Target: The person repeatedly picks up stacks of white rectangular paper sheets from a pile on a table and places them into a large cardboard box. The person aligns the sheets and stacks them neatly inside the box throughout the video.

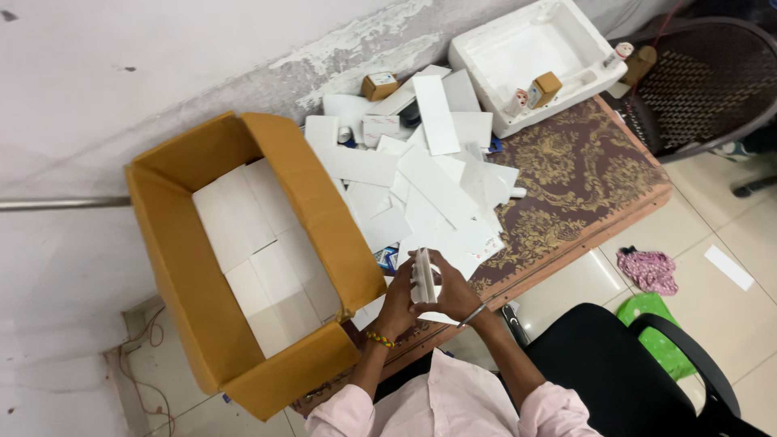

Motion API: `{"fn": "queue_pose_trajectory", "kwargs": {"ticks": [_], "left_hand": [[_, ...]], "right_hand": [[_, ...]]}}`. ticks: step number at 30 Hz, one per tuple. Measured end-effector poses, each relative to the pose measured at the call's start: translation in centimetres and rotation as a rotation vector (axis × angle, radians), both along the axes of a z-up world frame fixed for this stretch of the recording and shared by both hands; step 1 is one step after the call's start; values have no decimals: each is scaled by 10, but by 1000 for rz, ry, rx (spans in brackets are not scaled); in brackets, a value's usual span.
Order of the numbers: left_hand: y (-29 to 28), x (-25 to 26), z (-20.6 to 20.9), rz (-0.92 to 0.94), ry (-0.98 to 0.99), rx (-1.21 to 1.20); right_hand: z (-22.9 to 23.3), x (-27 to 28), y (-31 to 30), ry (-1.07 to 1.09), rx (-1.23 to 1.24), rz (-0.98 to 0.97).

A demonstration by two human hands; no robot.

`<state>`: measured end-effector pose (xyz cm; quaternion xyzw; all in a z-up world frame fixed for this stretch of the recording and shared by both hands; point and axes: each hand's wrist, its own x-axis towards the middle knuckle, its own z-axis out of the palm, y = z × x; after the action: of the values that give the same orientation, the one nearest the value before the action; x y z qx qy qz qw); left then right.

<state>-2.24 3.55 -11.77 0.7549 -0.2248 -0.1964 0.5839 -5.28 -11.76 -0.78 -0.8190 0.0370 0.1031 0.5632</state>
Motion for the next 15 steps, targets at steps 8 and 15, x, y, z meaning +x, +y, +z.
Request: {"fn": "queue_pose_trajectory", "kwargs": {"ticks": [8, 15], "left_hand": [[-13, 2, -12, -13, 34, 209], [-9, 10, 15, -75, 146, 306]], "right_hand": [[-57, -15, -20, 84, 64, 11], [-67, -16, -24, -60, -84, -75]]}}
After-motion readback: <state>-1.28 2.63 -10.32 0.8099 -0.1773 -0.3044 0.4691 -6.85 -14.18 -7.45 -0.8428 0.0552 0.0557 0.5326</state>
